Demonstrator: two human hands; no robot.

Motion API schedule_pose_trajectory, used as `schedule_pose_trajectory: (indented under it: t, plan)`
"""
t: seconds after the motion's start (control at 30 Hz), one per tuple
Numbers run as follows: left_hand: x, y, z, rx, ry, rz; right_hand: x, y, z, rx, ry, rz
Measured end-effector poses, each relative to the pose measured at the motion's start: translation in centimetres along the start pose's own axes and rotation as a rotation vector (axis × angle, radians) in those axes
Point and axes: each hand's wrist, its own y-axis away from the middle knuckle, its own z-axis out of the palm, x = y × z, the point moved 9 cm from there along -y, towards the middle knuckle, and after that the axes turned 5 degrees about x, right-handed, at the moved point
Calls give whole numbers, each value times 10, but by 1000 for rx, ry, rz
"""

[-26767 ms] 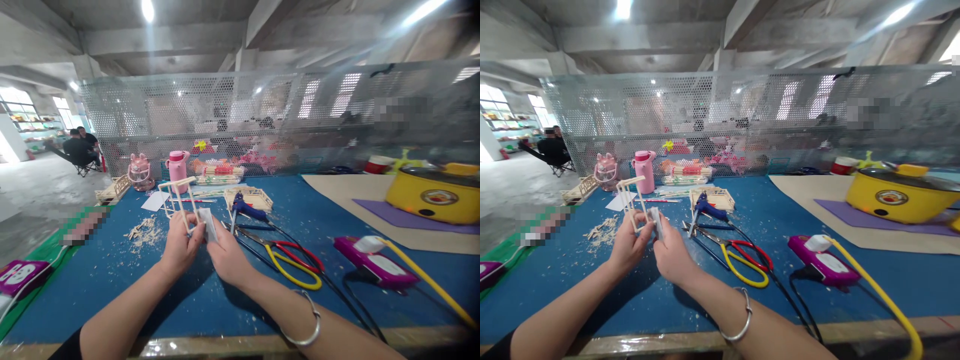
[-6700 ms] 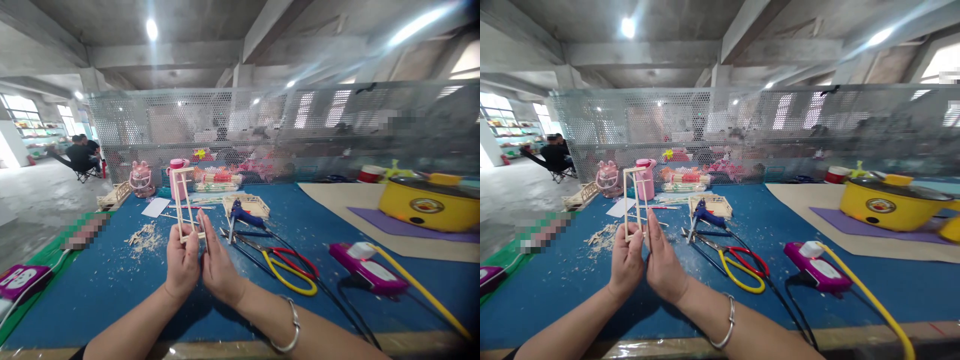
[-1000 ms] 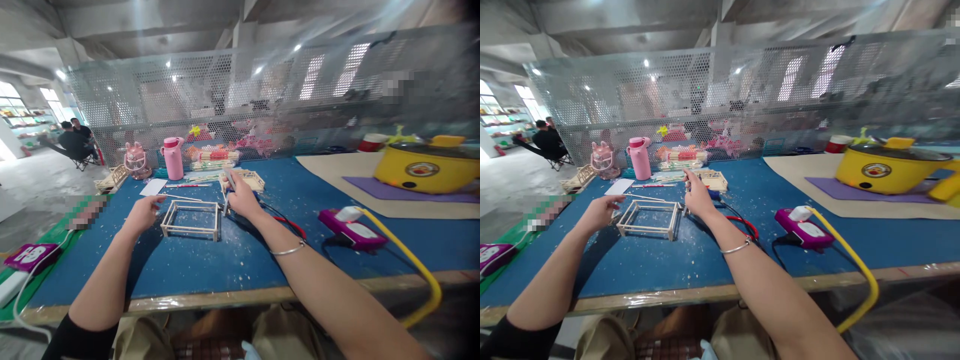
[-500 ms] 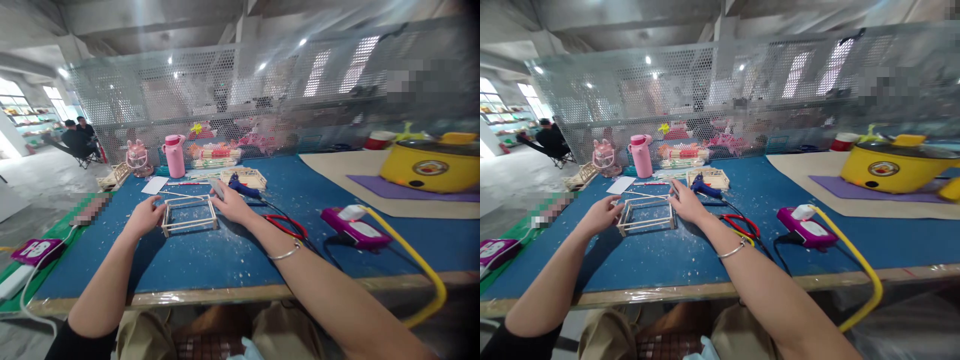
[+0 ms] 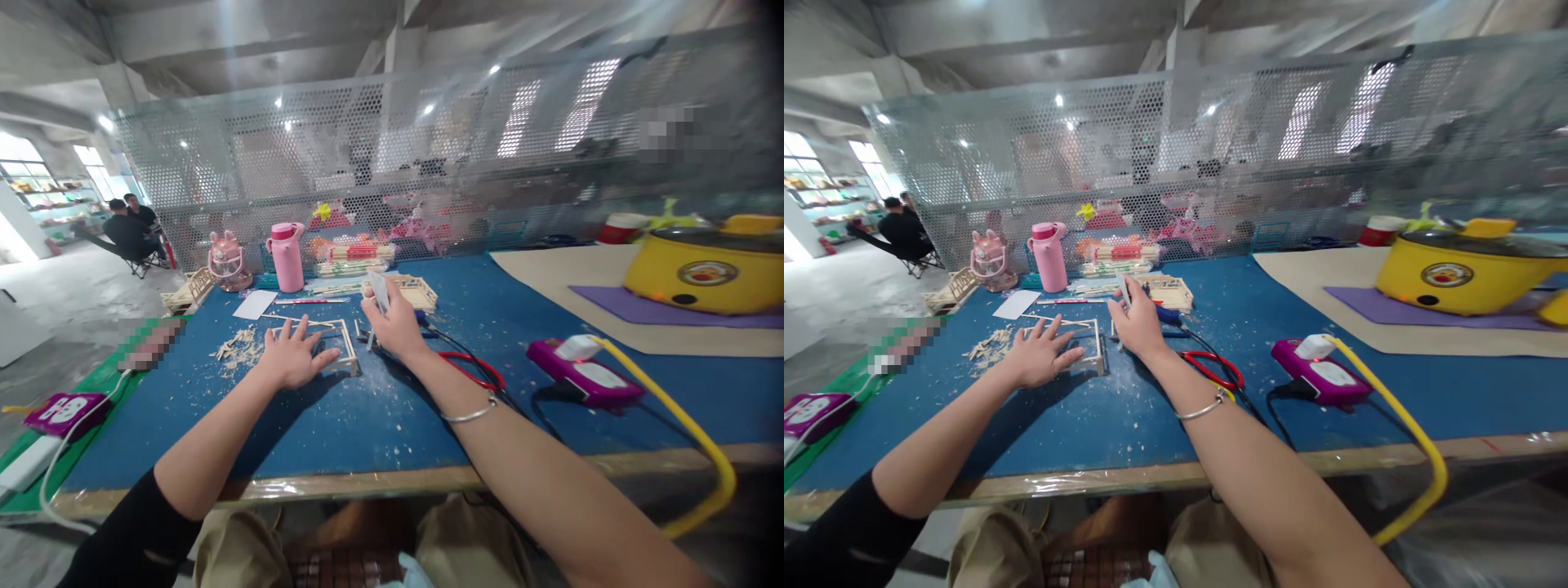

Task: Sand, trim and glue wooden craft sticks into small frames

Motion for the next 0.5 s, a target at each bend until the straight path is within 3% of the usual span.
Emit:
schedule_pose_trajectory:
  t: [0.33,0.5]
  plan:
    - [-4,0,-3,60,21,6,-5,1,-1,18,-12,-2]
    - [-5,-2,-3,-18,55,-25,-4,1,-2,23,-2,7]
